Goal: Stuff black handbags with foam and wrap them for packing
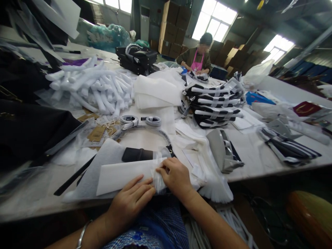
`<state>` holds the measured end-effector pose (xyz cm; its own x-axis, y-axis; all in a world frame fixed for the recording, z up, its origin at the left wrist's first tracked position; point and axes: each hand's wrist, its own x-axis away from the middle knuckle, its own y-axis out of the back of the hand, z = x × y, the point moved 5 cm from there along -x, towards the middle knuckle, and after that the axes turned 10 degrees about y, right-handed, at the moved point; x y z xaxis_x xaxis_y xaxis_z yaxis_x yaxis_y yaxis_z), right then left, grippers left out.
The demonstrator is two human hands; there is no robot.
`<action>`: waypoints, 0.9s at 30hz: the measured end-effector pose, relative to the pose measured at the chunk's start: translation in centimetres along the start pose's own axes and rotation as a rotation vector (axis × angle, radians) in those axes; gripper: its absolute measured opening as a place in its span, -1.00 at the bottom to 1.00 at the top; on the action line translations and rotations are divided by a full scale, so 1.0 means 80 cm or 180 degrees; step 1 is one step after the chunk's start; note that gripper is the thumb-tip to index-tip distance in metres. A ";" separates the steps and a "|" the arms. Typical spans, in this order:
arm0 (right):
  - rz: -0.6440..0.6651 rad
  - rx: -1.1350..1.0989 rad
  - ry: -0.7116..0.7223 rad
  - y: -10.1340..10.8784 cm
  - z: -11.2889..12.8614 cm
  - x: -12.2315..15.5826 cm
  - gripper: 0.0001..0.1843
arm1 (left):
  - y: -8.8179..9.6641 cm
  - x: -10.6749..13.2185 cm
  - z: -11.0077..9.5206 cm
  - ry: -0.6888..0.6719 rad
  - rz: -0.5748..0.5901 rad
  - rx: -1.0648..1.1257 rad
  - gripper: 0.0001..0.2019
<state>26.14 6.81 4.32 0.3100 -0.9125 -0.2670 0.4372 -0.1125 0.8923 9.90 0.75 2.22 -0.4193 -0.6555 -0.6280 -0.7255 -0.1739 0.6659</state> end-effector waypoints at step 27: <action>-0.0322 -0.0693 -0.0429 0.030 -0.043 -0.010 -0.94 | -0.014 -0.004 -0.003 0.0045 0.0683 -0.0908 -0.64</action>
<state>29.80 8.64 5.42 0.1466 -0.9467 -0.2870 0.6359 -0.1320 0.7604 10.97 0.96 1.78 -0.5365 -0.7092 -0.4573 -0.4392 -0.2281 0.8690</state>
